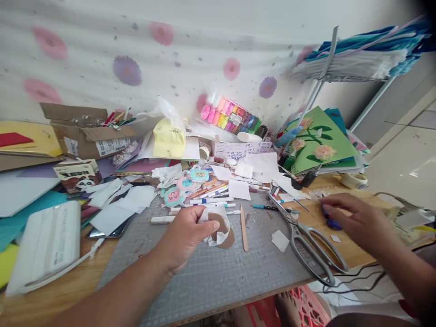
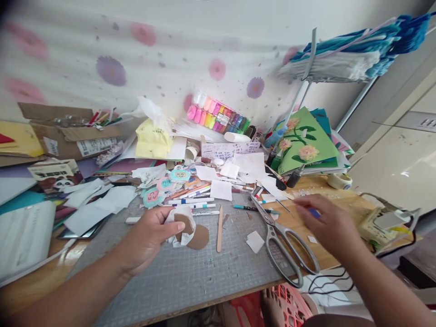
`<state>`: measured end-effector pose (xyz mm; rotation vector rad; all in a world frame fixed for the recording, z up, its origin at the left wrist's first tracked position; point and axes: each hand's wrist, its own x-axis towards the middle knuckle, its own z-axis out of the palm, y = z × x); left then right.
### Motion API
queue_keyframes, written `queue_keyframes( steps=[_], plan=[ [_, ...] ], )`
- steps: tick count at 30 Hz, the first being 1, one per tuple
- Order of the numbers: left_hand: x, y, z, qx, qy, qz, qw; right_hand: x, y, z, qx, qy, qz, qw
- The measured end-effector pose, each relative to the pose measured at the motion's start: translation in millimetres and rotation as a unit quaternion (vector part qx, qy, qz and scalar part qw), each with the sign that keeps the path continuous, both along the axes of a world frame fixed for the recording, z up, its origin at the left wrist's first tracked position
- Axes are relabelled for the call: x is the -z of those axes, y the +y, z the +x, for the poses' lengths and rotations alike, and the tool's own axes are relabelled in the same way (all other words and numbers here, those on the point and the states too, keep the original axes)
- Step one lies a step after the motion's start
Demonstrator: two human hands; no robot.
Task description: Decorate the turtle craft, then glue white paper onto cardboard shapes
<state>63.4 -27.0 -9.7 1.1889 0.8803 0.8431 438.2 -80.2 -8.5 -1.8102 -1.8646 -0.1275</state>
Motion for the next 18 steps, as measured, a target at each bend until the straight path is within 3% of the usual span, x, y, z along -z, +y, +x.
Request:
queue_keyframes(
  steps=[3,5,7,11,13,18],
  plan=[
    [-0.8,-2.0,-0.4,0.031,-0.016,-0.015,0.999,-15.6,4.7,-88.7,-0.131,0.157,-0.102,0.973],
    [-0.5,-3.4,-1.1,0.054,-0.023,-0.023,0.998,-17.5,9.1,-133.7,-0.202,0.238,-0.171,0.935],
    [0.5,-4.6,-1.9,0.072,-0.027,-0.022,0.997,-14.5,14.2,-162.7,-0.230,0.343,-0.225,0.883],
    [2.6,-5.1,-3.0,0.083,-0.035,-0.033,0.995,-4.0,21.8,-185.7,-0.234,0.537,-0.313,0.748],
    [3.1,-4.3,-3.1,0.083,-0.030,-0.037,0.995,-0.6,22.9,-188.9,-0.237,0.585,-0.331,0.702],
    [2.2,-3.4,-2.6,0.090,-0.023,-0.026,0.995,0.8,20.2,-191.3,-0.238,0.621,-0.331,0.670]
  ],
)
